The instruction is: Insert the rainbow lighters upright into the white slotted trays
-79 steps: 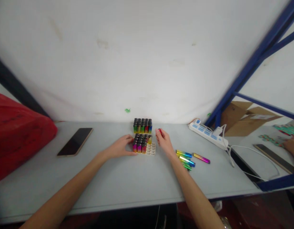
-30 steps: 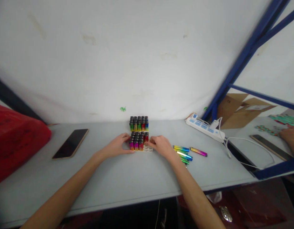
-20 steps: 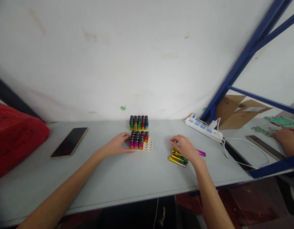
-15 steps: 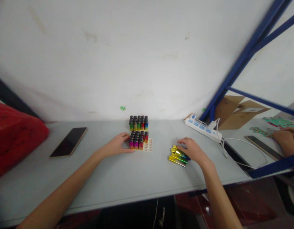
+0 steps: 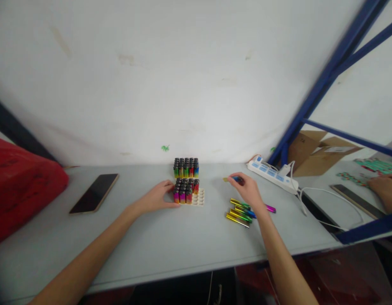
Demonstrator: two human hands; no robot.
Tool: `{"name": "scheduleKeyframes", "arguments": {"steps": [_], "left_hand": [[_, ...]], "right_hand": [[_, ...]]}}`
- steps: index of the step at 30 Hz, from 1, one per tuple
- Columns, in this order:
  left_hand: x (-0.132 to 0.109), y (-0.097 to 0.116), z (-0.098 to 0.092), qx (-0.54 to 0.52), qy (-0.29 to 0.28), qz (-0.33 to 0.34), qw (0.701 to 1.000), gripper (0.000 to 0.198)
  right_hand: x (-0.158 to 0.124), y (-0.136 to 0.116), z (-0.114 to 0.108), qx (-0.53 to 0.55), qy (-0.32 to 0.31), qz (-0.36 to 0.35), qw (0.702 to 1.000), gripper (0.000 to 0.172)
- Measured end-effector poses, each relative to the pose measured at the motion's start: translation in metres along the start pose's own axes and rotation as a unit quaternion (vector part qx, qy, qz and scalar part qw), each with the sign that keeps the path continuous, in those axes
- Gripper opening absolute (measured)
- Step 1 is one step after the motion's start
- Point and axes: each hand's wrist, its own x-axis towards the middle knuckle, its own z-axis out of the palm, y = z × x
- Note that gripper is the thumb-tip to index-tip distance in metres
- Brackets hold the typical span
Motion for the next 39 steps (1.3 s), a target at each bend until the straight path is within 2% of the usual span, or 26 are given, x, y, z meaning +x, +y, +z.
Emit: {"name": "scheduleKeyframes", "arguments": {"steps": [4, 8, 11, 14, 18, 20, 29, 39], "left_hand": [[0.0, 0.0, -0.001, -0.005, 0.005, 0.008, 1.0, 0.058], [0.001, 0.0, 0.0, -0.001, 0.003, 0.004, 1.0, 0.06], [0.001, 0.0, 0.001, -0.003, 0.005, 0.004, 1.0, 0.061], [0.001, 0.0, 0.001, -0.003, 0.003, 0.007, 1.0, 0.061], [0.0, 0.002, 0.0, -0.012, 0.005, 0.008, 1.0, 0.058], [0.0, 0.004, -0.002, -0.013, 0.004, 0.006, 1.0, 0.057], [0.0, 0.003, -0.001, 0.002, -0.001, 0.001, 1.0, 0.057], [0.0, -0.001, 0.002, 0.004, 0.01, 0.007, 1.0, 0.059]], "right_hand": [[0.019, -0.025, 0.032, 0.183, 0.013, 0.051, 0.982, 0.059], [0.022, -0.045, 0.062, 0.317, -0.089, 0.06, 0.942, 0.056], [0.014, -0.052, 0.084, 0.362, -0.149, 0.074, 0.917, 0.052], [0.003, -0.051, 0.1, 0.325, -0.148, 0.083, 0.93, 0.056], [-0.008, -0.05, 0.109, 0.196, -0.082, 0.056, 0.976, 0.063], [-0.012, -0.052, 0.108, 0.152, -0.061, 0.054, 0.985, 0.064], [-0.022, -0.057, 0.112, 0.14, -0.051, 0.019, 0.989, 0.043], [-0.023, -0.065, 0.107, 0.1, -0.046, -0.019, 0.994, 0.053]]}}
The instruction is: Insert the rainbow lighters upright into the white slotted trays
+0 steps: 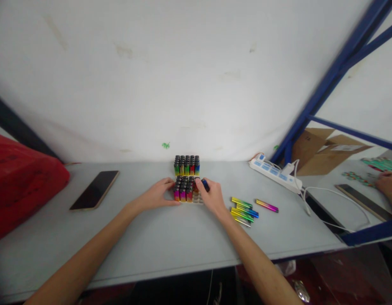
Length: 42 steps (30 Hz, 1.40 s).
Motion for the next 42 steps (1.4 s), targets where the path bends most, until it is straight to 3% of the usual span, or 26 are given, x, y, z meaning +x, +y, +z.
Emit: {"name": "scheduleKeyframes", "arguments": {"steps": [6, 13, 17, 21, 24, 28, 35, 39, 42], "left_hand": [[0.0, 0.0, -0.001, -0.008, 0.005, 0.0, 1.0, 0.06], [0.0, 0.001, -0.001, -0.009, 0.005, -0.002, 1.0, 0.059], [0.0, 0.003, -0.003, -0.003, -0.008, -0.006, 1.0, 0.06], [0.0, 0.002, -0.003, -0.006, -0.009, -0.006, 1.0, 0.059], [0.0, 0.002, -0.003, -0.009, -0.008, -0.006, 1.0, 0.06], [0.0, 0.002, -0.003, -0.006, -0.009, -0.002, 1.0, 0.06], [-0.001, 0.001, -0.001, -0.001, -0.013, -0.001, 1.0, 0.059], [-0.001, 0.001, -0.001, -0.001, -0.008, -0.004, 1.0, 0.059], [0.0, 0.002, -0.002, -0.004, -0.009, -0.002, 1.0, 0.059]], "right_hand": [[0.001, 0.009, 0.001, -0.018, 0.007, -0.002, 1.0, 0.043], [0.001, 0.001, -0.006, -0.037, -0.012, -0.026, 0.999, 0.043], [0.002, -0.001, -0.015, -0.086, -0.034, -0.093, 0.991, 0.035], [0.004, 0.001, -0.024, -0.155, -0.046, -0.165, 0.973, 0.041], [0.004, 0.005, -0.027, -0.18, -0.088, -0.147, 0.969, 0.048], [0.005, 0.011, -0.028, -0.167, -0.088, -0.122, 0.974, 0.053], [0.006, 0.013, -0.027, -0.189, -0.164, -0.122, 0.961, 0.046], [0.003, 0.005, -0.029, -0.27, -0.153, -0.125, 0.942, 0.04], [-0.005, 0.003, -0.045, -0.258, -0.137, -0.105, 0.951, 0.042]]}}
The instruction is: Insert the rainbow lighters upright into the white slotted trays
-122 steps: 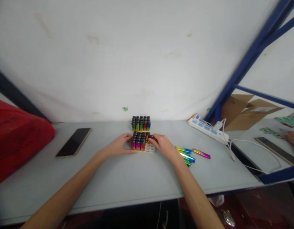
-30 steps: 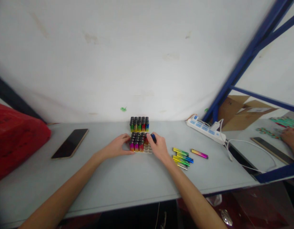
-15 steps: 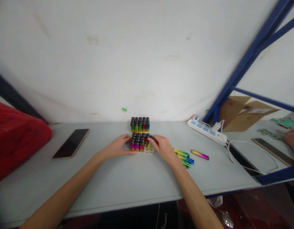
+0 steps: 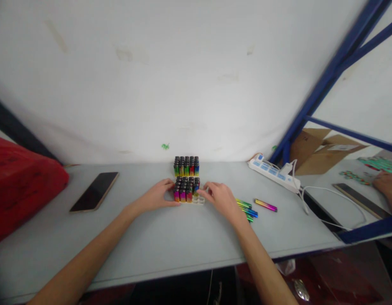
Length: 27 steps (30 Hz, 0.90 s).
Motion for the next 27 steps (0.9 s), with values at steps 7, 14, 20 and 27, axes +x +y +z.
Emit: {"name": "scheduleKeyframes", "arguments": {"steps": [7, 14, 20, 27], "left_hand": [[0.0, -0.001, 0.001, -0.002, 0.006, -0.004, 1.0, 0.057], [0.001, -0.003, 0.0, -0.011, 0.012, 0.008, 1.0, 0.056], [0.001, -0.001, 0.0, -0.003, 0.01, -0.001, 1.0, 0.059], [0.001, -0.003, 0.001, 0.002, 0.015, -0.001, 1.0, 0.059]], "right_hand": [[-0.081, 0.067, -0.036, -0.118, 0.127, 0.073, 0.982, 0.051], [-0.131, 0.093, -0.013, -0.219, 0.009, 0.193, 0.956, 0.073], [-0.094, 0.065, 0.009, -0.169, 0.038, 0.088, 0.981, 0.058], [-0.048, 0.063, 0.026, -0.074, 0.076, 0.034, 0.994, 0.043]]}}
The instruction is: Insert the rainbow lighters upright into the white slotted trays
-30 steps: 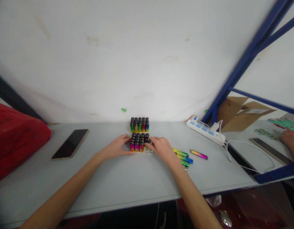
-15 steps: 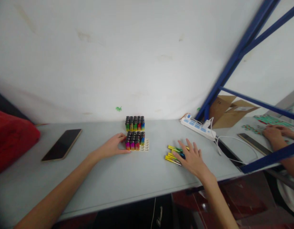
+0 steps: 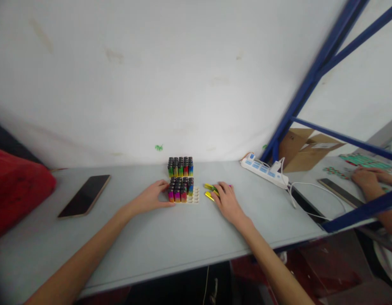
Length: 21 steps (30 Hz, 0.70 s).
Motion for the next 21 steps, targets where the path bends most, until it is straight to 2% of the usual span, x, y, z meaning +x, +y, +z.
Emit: {"name": "scheduleKeyframes", "arguments": {"steps": [4, 8, 12, 19, 21], "left_hand": [[0.0, 0.0, 0.001, 0.008, -0.002, 0.0, 1.0, 0.058], [0.0, 0.002, -0.001, 0.0, -0.013, -0.004, 1.0, 0.058], [0.0, 0.003, -0.001, -0.006, -0.014, -0.011, 1.0, 0.059], [0.0, 0.001, 0.0, -0.007, -0.008, -0.009, 1.0, 0.065], [0.0, 0.001, 0.0, -0.008, -0.008, -0.009, 1.0, 0.065]], "right_hand": [[0.011, 0.0, 0.01, 0.041, 0.022, -0.005, 0.999, 0.041], [0.016, 0.001, 0.008, 0.094, 0.031, -0.01, 0.995, 0.039], [0.02, -0.003, -0.004, 0.116, 0.022, -0.002, 0.993, 0.041], [0.045, -0.025, -0.033, 0.128, 0.077, 0.09, 0.985, 0.051], [0.057, -0.033, -0.038, 0.144, 0.088, 0.096, 0.981, 0.053]]}}
